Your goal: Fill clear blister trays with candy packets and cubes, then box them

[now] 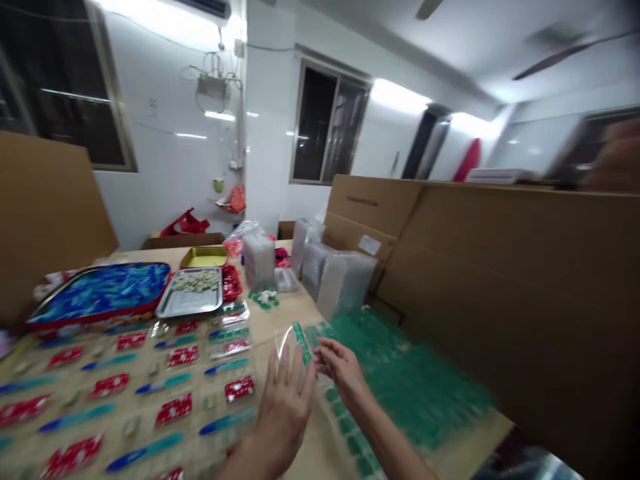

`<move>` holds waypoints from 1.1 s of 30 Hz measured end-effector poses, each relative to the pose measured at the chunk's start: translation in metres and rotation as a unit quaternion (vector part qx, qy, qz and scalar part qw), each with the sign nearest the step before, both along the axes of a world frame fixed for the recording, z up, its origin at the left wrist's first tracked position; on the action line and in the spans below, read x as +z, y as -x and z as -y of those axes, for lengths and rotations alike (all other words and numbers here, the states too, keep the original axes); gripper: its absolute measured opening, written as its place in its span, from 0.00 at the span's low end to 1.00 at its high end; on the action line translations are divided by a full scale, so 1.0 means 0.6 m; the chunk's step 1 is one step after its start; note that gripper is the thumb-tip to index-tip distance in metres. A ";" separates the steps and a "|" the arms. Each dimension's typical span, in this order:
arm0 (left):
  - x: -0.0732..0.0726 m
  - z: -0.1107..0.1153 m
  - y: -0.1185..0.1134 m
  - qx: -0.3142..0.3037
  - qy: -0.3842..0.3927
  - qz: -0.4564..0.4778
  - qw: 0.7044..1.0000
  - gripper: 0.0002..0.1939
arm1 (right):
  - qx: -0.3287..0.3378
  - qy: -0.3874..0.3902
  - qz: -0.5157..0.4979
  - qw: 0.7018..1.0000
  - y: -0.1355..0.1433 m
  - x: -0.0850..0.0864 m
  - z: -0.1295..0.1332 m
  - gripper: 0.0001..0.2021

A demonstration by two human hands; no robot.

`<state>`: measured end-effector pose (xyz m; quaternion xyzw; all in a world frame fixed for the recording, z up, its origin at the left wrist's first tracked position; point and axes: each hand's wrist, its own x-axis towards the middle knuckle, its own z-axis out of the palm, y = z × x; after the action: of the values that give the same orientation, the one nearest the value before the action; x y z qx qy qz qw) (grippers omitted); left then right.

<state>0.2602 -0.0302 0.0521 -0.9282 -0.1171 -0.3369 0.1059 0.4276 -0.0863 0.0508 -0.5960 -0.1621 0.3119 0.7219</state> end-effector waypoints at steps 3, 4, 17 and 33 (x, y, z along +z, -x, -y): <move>-0.014 -0.001 0.036 0.020 -0.040 -0.025 0.999 0.22 | 0.041 -0.026 -0.075 0.996 0.092 -0.031 -0.003 0.22; -0.025 -0.005 0.052 0.026 -0.032 -0.034 0.999 0.20 | 0.052 -0.029 -0.083 0.995 0.114 -0.039 -0.003 0.22; -0.037 -0.105 0.173 -0.001 0.663 0.265 0.700 0.15 | 0.177 0.003 0.035 0.984 0.160 -0.110 -0.106 0.25; -0.111 -0.209 0.163 0.164 0.582 0.215 0.767 0.27 | 0.143 0.196 0.190 0.951 0.134 -0.136 -0.223 0.03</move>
<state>0.1623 0.0950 -0.0143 -0.6821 -0.4605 -0.3722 -0.4291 0.3474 0.0477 -0.0306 -0.7443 -0.3155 0.3186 0.4950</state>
